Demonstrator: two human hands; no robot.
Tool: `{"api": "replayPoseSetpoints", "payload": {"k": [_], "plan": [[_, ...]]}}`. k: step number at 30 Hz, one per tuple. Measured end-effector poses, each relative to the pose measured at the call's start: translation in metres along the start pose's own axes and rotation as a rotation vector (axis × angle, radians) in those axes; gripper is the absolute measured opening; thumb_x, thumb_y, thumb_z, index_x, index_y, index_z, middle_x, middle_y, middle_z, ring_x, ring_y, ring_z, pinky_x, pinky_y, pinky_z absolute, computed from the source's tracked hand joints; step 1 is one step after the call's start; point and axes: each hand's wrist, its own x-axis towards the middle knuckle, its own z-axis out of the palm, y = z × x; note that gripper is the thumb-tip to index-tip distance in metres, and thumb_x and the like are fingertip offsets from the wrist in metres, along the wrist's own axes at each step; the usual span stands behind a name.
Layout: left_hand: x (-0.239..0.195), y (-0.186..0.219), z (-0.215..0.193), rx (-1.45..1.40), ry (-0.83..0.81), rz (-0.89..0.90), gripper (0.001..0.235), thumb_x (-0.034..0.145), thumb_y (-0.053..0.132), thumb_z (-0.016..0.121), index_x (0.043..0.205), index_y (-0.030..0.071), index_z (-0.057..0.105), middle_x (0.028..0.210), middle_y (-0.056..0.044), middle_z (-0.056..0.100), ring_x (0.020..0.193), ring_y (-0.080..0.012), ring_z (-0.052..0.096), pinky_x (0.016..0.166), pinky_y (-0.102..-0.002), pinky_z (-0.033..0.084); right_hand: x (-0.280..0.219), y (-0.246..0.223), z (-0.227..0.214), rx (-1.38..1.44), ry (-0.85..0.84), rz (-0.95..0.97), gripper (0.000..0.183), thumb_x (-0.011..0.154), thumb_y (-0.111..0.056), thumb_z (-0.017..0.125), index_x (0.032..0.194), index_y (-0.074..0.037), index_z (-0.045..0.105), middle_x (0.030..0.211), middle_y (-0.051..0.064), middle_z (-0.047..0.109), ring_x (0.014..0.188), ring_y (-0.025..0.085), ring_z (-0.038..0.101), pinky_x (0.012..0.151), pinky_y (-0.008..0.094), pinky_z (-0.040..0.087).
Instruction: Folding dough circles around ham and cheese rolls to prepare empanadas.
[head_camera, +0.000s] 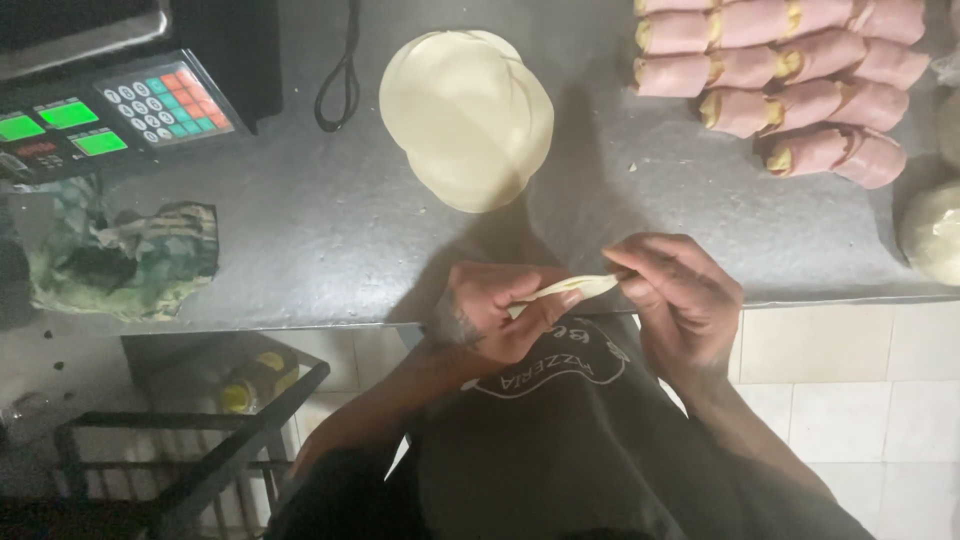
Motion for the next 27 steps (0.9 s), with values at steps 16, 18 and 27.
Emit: {"api": "replayPoseSetpoints", "payload": {"k": [16,18,27], "plan": [[0.003,0.01,-0.002,0.032,-0.112,-0.037,0.014,0.101,0.014,0.071,0.111,0.005,0.073,0.089,-0.011,0.077,0.076,-0.0162,0.078,0.061,-0.03,0.059,0.003,-0.002,-0.001,-0.084,-0.064,-0.146,0.022,0.089,-0.012,0.078,0.106,0.0,0.073,0.1,0.01,0.068,0.087,0.018,0.067,0.072,0.03,0.055],[0.003,0.008,0.001,0.037,-0.132,-0.04,0.012,0.1,0.014,0.072,0.106,0.004,0.073,0.084,-0.01,0.076,0.072,-0.0163,0.076,0.059,-0.03,0.058,-0.004,0.012,0.002,-0.108,-0.061,-0.184,0.018,0.09,-0.011,0.079,0.104,-0.001,0.074,0.099,0.009,0.069,0.088,0.018,0.067,0.073,0.03,0.054],[0.016,0.007,0.002,0.207,-0.171,-0.388,0.013,0.1,0.023,0.071,0.104,0.011,0.074,0.085,-0.007,0.077,0.07,-0.0159,0.075,0.061,-0.032,0.057,-0.013,0.039,0.011,0.089,-0.114,0.01,0.025,0.103,-0.024,0.067,0.122,-0.008,0.064,0.118,0.006,0.068,0.106,0.018,0.068,0.085,0.031,0.058]]}}
